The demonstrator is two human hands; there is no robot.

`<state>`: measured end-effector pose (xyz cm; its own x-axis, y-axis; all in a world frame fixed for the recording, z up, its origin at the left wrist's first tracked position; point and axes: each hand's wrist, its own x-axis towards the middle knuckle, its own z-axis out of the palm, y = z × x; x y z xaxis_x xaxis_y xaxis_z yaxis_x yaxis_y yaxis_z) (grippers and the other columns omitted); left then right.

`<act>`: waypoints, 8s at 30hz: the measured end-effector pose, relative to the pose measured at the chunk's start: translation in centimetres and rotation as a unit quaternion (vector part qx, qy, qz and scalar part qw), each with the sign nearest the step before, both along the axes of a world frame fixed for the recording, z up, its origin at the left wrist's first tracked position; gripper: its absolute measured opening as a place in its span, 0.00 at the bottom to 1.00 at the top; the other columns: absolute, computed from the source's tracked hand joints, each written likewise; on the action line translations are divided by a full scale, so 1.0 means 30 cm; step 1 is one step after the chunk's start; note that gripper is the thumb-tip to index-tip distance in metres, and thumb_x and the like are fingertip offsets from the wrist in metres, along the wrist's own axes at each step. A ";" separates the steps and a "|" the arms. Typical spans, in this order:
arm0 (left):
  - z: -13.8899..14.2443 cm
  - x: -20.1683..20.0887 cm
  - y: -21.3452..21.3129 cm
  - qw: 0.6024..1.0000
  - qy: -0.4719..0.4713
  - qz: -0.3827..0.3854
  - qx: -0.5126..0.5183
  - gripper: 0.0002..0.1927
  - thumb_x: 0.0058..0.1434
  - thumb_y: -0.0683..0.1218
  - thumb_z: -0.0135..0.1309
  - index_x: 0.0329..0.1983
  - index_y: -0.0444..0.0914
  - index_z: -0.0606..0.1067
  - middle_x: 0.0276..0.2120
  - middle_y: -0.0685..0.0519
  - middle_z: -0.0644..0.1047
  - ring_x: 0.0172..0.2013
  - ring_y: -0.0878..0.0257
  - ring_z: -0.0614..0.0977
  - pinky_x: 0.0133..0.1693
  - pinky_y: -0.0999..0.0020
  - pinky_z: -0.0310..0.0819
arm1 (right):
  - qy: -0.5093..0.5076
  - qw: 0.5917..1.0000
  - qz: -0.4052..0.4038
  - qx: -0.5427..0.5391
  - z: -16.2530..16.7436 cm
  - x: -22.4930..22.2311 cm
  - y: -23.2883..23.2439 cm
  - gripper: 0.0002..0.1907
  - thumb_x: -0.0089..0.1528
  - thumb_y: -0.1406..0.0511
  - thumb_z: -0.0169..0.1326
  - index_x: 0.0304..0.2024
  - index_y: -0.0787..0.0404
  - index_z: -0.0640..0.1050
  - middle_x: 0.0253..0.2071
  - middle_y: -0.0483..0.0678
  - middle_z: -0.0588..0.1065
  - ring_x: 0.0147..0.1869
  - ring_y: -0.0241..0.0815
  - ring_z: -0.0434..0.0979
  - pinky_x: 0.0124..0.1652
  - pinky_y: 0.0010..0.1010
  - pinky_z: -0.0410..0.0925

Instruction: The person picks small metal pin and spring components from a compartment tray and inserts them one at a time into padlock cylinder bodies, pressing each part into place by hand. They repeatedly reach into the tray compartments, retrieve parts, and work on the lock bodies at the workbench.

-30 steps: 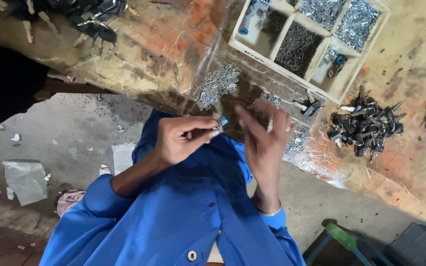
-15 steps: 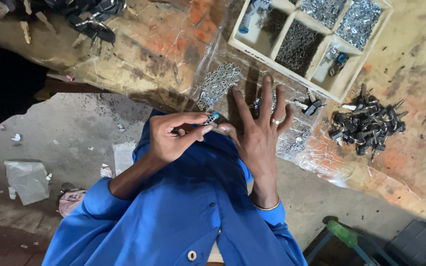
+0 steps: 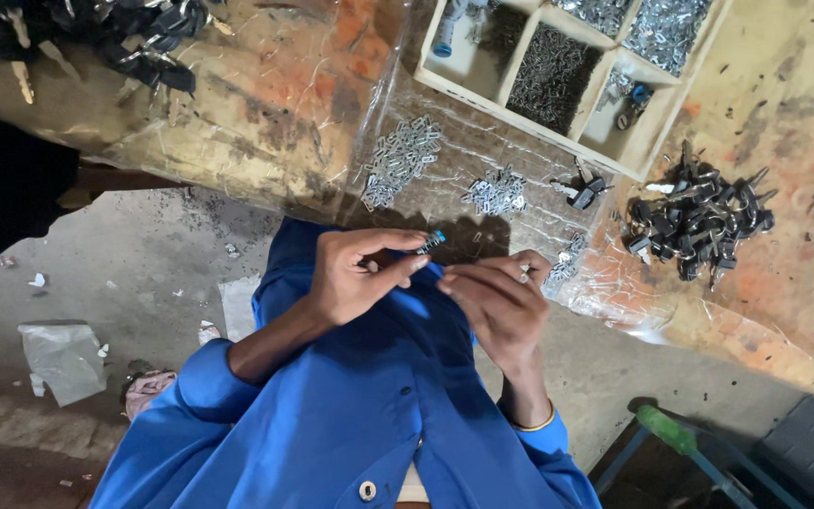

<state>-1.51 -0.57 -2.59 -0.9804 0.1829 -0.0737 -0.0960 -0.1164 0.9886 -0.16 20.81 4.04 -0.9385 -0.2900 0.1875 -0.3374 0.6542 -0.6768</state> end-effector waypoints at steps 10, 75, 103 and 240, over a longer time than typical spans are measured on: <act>0.002 -0.002 0.028 0.999 0.013 -0.020 -0.024 0.11 0.61 0.38 0.66 0.47 0.32 0.81 0.45 0.48 0.85 0.28 0.69 0.86 0.28 0.76 0.81 | -0.047 0.991 -0.123 -0.039 0.003 -0.004 -0.088 0.12 0.63 0.76 0.60 0.49 0.64 0.83 0.40 0.49 0.76 0.42 0.42 0.74 0.49 0.28 0.60; 0.001 -0.006 -0.004 0.966 0.201 -0.007 -0.164 0.12 0.61 0.37 0.66 0.48 0.35 0.81 0.48 0.48 0.83 0.43 0.60 0.88 0.40 0.70 0.85 | -0.042 0.989 -0.140 -0.024 -0.001 -0.014 -0.102 0.14 0.56 0.70 0.70 0.41 0.59 0.79 0.33 0.44 0.76 0.37 0.37 0.73 0.47 0.33 0.61; 0.007 0.015 -0.104 0.998 -0.001 0.038 -0.040 0.09 0.60 0.37 0.67 0.44 0.33 0.82 0.43 0.48 0.85 0.23 0.72 0.83 0.23 0.79 0.75 | 0.033 0.992 -0.121 0.033 -0.034 -0.020 -0.090 0.09 0.60 0.70 0.69 0.39 0.53 0.82 0.40 0.40 0.83 0.46 0.35 0.77 0.60 0.38 0.56; 0.216 -0.357 -0.067 0.864 0.345 -0.063 -0.362 0.09 0.69 0.49 0.59 0.44 0.40 0.82 0.37 0.54 0.83 0.25 0.64 0.82 0.24 0.69 0.77 | -0.031 0.920 -0.298 0.253 0.055 -0.089 0.532 0.19 0.63 0.62 0.68 0.55 0.57 0.83 0.39 0.52 0.77 0.38 0.50 0.78 0.40 0.39 0.69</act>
